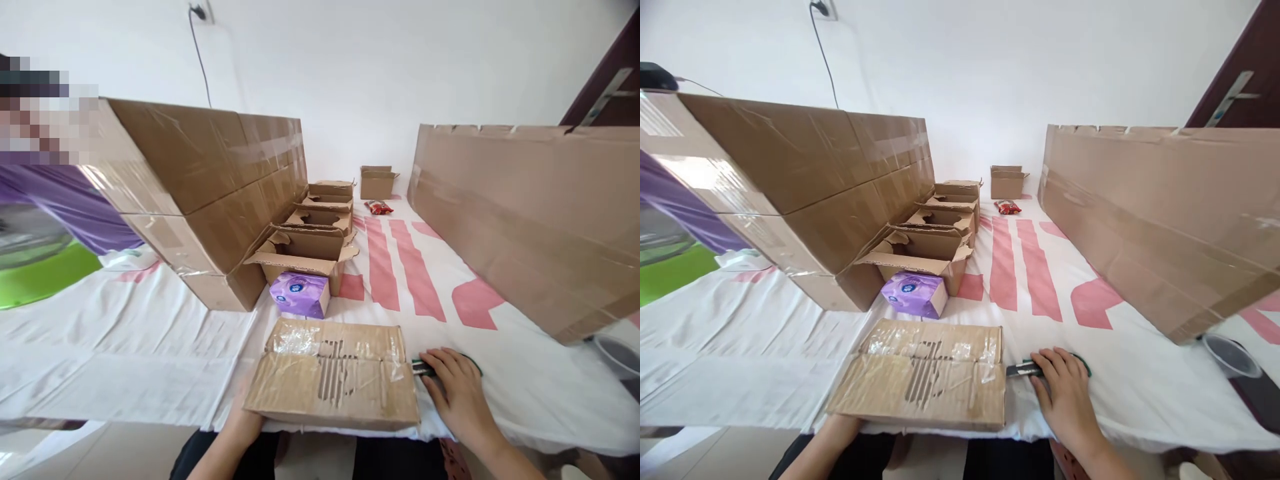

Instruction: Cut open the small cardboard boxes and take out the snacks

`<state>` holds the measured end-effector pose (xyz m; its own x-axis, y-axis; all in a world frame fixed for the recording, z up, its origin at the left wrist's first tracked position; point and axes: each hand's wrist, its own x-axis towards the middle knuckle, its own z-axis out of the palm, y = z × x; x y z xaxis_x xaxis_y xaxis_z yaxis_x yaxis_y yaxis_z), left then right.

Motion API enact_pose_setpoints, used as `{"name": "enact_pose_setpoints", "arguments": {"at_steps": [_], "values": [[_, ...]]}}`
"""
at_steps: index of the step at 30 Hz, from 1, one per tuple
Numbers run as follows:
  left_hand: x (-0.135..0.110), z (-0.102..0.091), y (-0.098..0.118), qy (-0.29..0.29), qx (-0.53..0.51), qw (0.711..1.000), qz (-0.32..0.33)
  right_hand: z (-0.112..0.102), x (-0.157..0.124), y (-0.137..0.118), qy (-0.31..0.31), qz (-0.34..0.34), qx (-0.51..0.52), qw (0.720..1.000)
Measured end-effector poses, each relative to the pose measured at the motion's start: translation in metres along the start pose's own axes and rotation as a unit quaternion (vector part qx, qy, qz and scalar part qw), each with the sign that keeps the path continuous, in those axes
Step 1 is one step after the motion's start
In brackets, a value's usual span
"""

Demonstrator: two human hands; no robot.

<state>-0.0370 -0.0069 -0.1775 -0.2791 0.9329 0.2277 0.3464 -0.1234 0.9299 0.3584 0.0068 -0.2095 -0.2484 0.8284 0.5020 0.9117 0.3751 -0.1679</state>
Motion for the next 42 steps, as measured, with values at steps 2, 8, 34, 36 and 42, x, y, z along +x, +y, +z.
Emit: {"name": "enact_pose_setpoints", "arguments": {"at_steps": [2,8,34,36,42], "values": [[-0.003,-0.004,-0.006,-0.007,-0.005,1.0,0.002,-0.001,0.001,-0.001,-0.01,0.009,0.001,1.0],[-0.012,0.0,-0.007,0.001,-0.059,0.998,-0.004,-0.005,0.005,-0.004,-0.028,0.018,-0.003,0.999],[0.027,-0.01,0.077,-0.164,-0.066,0.981,0.075,-0.013,0.023,0.015,0.028,0.066,0.069,0.995],[0.027,-0.007,0.07,-0.16,-0.106,0.979,0.064,-0.03,0.044,0.015,0.076,0.092,0.08,0.99],[0.031,-0.001,0.046,-0.187,-0.188,0.96,0.095,-0.101,0.116,-0.067,0.085,-0.111,0.047,0.989]]}}
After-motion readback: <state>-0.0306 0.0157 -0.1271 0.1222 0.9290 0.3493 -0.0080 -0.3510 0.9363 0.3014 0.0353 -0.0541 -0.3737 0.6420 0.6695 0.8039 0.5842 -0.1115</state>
